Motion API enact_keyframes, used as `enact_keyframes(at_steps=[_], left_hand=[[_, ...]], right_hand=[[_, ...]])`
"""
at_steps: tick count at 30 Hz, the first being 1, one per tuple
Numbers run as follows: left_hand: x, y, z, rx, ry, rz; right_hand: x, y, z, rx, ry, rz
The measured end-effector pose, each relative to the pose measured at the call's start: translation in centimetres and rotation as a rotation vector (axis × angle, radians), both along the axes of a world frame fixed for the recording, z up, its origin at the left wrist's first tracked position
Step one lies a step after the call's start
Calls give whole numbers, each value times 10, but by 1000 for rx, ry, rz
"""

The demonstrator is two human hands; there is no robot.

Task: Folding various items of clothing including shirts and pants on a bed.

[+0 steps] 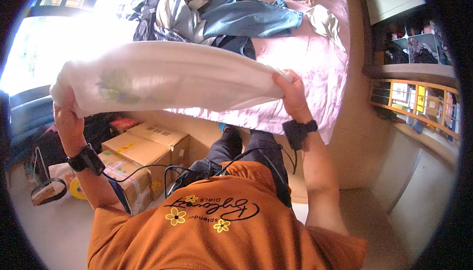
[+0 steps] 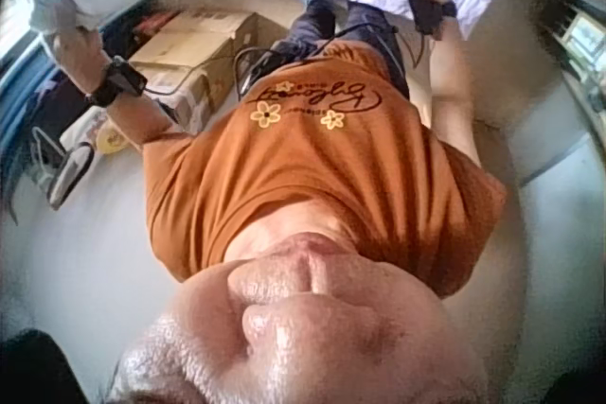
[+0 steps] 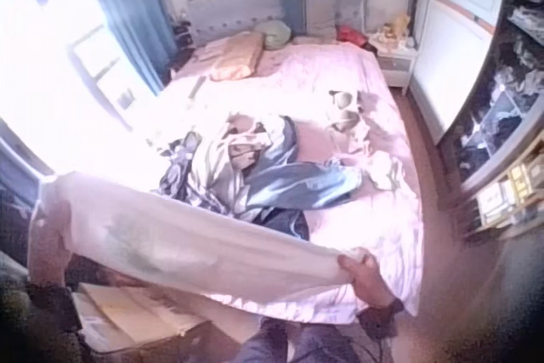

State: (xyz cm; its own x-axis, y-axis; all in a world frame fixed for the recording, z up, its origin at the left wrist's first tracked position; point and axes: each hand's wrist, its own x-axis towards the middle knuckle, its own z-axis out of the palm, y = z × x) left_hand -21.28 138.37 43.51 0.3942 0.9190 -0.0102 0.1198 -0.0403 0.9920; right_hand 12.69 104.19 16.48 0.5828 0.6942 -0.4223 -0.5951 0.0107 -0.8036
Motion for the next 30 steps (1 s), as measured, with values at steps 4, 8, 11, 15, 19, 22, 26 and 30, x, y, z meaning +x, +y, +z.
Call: enact_keyframes(at_steps=[4,8,11,15,19,22,26,30], left_hand=[[-3,-2,-13,-34,-6,-31],[-3,-2,-5,-85,-102,-10],[2,6,-10,-180,-201,-55],[-6,12,-26,-247,-115,2],[-21,14,-41,-280,-60,23],[-19,13,-64,-360,54,-143],[11,13,-108,-391,267,-247],[76,15,-139,-322,193,-418]], right_hand=[[45,-28,40,60,55,-32],[74,-22,59,814,394,189],[38,-6,37,108,182,359],[6,-15,20,99,204,336],[27,-40,29,237,389,53],[36,-50,26,-25,168,321],[89,-69,19,-98,123,-19],[171,-85,24,-173,-54,-6]])
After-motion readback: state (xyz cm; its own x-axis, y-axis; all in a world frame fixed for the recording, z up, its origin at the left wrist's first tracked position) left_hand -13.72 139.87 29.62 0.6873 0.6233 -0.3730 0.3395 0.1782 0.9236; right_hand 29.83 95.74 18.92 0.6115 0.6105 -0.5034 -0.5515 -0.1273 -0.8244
